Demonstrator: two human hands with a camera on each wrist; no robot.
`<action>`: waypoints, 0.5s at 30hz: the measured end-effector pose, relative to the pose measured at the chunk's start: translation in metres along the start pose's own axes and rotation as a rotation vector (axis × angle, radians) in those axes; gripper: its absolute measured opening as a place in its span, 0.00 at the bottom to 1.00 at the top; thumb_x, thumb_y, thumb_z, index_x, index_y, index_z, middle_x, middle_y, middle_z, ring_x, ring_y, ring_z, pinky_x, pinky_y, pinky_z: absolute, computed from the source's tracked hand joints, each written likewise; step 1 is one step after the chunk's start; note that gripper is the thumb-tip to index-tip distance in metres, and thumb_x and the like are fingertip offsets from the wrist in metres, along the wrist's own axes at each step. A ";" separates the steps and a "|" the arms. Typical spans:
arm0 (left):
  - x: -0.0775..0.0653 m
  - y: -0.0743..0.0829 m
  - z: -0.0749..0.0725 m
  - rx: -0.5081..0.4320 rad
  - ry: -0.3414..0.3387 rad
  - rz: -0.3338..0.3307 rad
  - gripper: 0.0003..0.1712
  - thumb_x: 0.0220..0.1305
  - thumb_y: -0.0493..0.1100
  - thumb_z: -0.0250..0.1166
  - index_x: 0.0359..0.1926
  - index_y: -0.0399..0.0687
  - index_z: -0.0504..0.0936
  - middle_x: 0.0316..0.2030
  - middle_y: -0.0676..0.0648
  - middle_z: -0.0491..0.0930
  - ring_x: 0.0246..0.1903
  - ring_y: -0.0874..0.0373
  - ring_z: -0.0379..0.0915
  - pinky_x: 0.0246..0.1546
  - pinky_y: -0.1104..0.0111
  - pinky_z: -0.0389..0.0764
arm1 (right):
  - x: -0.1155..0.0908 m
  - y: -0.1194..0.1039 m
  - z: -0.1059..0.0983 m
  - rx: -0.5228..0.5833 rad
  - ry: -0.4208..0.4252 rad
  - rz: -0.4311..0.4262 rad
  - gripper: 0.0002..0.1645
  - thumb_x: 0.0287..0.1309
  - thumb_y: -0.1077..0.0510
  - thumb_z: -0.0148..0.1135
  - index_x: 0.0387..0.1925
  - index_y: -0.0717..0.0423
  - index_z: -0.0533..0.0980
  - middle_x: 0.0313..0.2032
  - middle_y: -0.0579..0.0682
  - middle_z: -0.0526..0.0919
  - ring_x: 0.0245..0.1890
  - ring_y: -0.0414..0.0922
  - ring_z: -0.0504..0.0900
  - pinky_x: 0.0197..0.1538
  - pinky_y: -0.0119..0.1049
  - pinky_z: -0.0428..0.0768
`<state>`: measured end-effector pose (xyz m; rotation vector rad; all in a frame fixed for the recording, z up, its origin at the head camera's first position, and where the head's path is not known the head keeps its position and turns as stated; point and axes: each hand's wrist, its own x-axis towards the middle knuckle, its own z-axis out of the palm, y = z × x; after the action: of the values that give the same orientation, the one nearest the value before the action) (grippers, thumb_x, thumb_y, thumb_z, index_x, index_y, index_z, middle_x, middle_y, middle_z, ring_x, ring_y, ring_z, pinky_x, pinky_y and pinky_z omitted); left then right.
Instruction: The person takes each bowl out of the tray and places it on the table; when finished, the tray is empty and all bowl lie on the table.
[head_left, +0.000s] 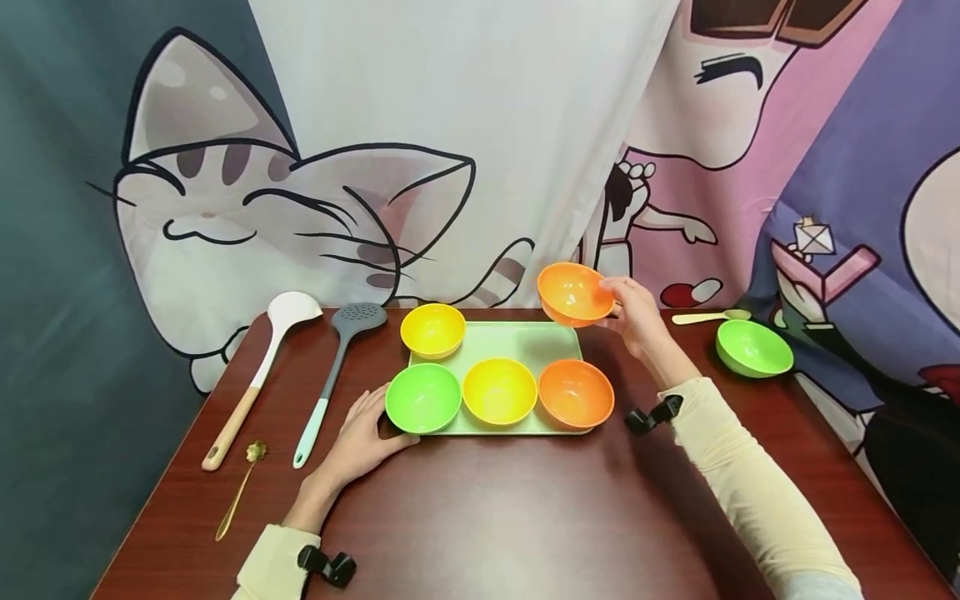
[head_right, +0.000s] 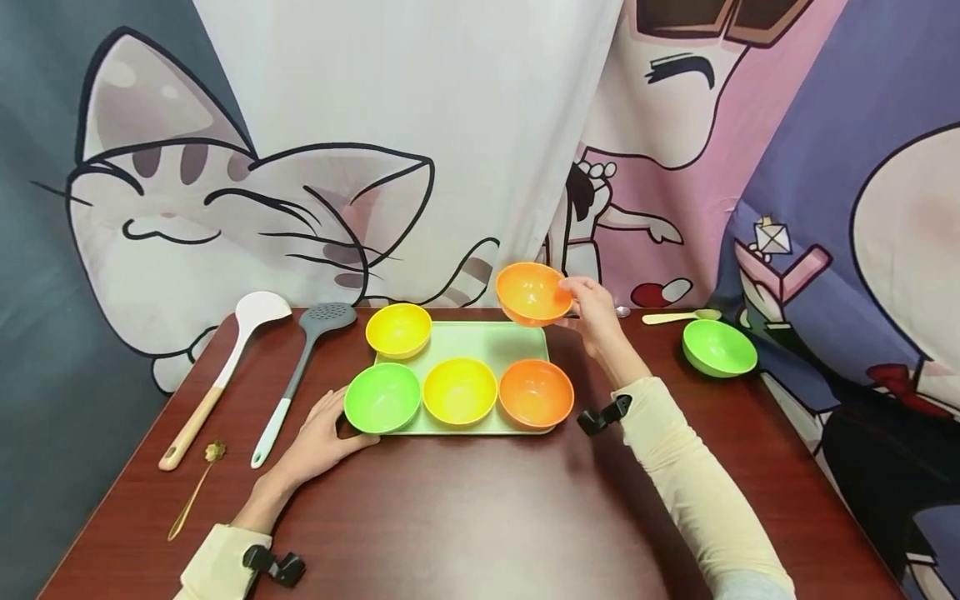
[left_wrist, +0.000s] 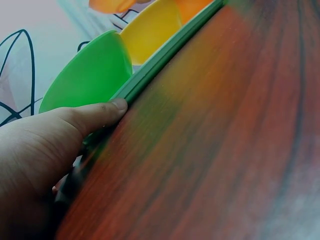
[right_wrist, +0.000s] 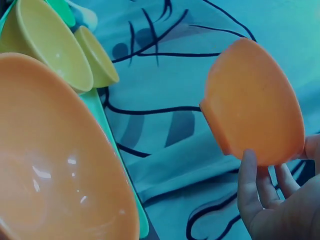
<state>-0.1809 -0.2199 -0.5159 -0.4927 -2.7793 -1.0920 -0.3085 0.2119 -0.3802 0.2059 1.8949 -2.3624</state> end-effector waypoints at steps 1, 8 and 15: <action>0.000 0.000 0.000 0.004 -0.003 0.002 0.51 0.50 0.60 0.77 0.73 0.51 0.67 0.72 0.43 0.67 0.74 0.43 0.56 0.74 0.41 0.49 | -0.002 0.000 -0.002 0.022 0.015 -0.012 0.03 0.70 0.56 0.56 0.37 0.47 0.75 0.36 0.42 0.80 0.30 0.37 0.84 0.33 0.31 0.85; -0.004 0.001 0.000 -0.010 0.010 -0.010 0.52 0.49 0.57 0.78 0.72 0.50 0.68 0.71 0.43 0.67 0.74 0.44 0.57 0.75 0.42 0.48 | -0.010 0.011 -0.024 0.150 0.132 -0.044 0.03 0.67 0.57 0.59 0.39 0.48 0.72 0.33 0.41 0.80 0.28 0.36 0.83 0.30 0.31 0.85; -0.002 0.003 0.000 -0.011 -0.008 -0.012 0.52 0.50 0.58 0.78 0.73 0.51 0.66 0.72 0.43 0.66 0.74 0.45 0.56 0.75 0.43 0.48 | -0.013 0.040 -0.048 0.156 0.303 -0.010 0.08 0.68 0.55 0.59 0.43 0.48 0.68 0.40 0.44 0.74 0.28 0.35 0.82 0.31 0.30 0.86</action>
<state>-0.1782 -0.2179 -0.5141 -0.4839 -2.7878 -1.1108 -0.2871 0.2503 -0.4264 0.6012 1.8265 -2.6122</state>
